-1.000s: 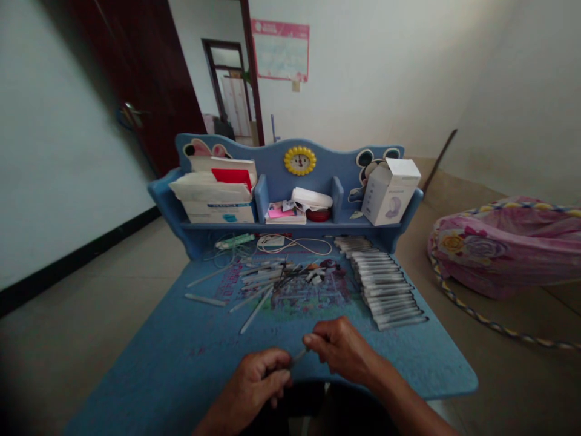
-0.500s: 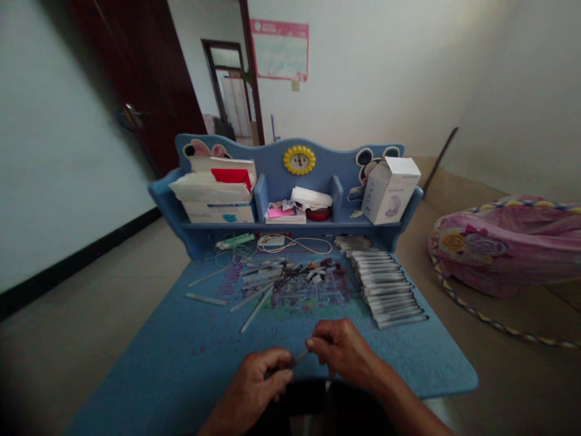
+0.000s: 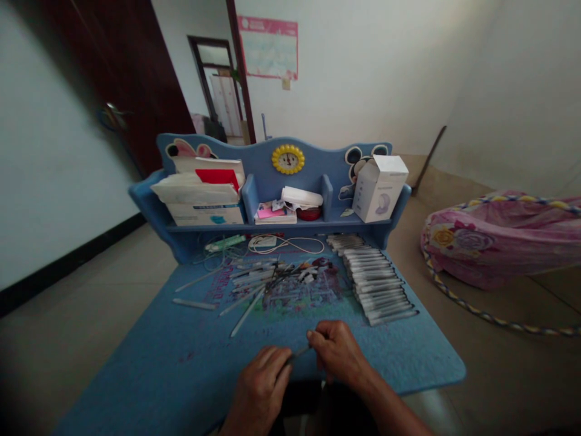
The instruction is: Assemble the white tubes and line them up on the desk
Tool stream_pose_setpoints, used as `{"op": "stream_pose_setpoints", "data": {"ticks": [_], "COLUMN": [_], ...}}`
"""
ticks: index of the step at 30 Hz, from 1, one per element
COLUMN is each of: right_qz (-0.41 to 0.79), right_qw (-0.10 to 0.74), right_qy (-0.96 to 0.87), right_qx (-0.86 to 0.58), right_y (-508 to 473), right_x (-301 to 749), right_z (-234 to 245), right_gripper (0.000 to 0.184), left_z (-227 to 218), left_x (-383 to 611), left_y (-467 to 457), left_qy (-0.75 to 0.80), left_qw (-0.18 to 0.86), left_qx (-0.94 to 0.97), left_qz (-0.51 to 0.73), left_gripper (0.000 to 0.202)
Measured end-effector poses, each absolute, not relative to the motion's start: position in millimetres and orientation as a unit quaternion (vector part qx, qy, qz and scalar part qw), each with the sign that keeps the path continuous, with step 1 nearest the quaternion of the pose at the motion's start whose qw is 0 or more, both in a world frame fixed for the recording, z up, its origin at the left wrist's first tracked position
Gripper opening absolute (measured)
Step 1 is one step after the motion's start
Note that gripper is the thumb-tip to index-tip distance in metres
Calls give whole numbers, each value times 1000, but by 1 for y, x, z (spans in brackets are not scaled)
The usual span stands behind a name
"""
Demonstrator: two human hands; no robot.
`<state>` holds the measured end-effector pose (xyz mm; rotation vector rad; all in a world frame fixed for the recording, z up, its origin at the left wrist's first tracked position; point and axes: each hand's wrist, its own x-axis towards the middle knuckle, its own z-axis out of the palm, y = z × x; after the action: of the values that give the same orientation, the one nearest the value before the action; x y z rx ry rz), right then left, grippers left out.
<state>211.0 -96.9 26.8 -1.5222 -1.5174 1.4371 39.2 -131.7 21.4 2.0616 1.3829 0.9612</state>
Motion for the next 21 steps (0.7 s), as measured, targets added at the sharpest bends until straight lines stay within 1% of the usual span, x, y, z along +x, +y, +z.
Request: {"op": "stream_pose_setpoints", "data": {"ticks": [3, 6, 10, 12, 14, 17, 21], "right_qz": [546, 555, 564, 564, 548, 482, 277], "right_qw": [287, 301, 321, 334, 336, 317, 230], "right_qy": [-546, -525, -513, -509, -517, -559, -684], "right_qx": [-567, -570, -561, -557, -565, -595, -634], "right_y": [-97, -99, -102, -101, -97, -84, -53], "right_x": [214, 218, 222, 224, 227, 230, 226], "right_z": [20, 17, 17, 15, 11, 5, 8], "right_gripper": [35, 38, 45, 47, 44, 35, 24], "left_z": [22, 28, 36, 39, 41, 43, 43], "left_x": [44, 50, 56, 56, 54, 47, 38], "left_y": [-132, -133, -131, -129, -125, -122, -120], "left_qy": [510, 526, 558, 574, 575, 547, 523], "left_qw": [228, 270, 394, 472, 549, 624, 649], "left_qx": [753, 732, 669, 597, 504, 385, 297], "left_qz": [347, 339, 293, 301, 338, 403, 465], "left_gripper": [17, 15, 9, 7, 11, 21, 27]}}
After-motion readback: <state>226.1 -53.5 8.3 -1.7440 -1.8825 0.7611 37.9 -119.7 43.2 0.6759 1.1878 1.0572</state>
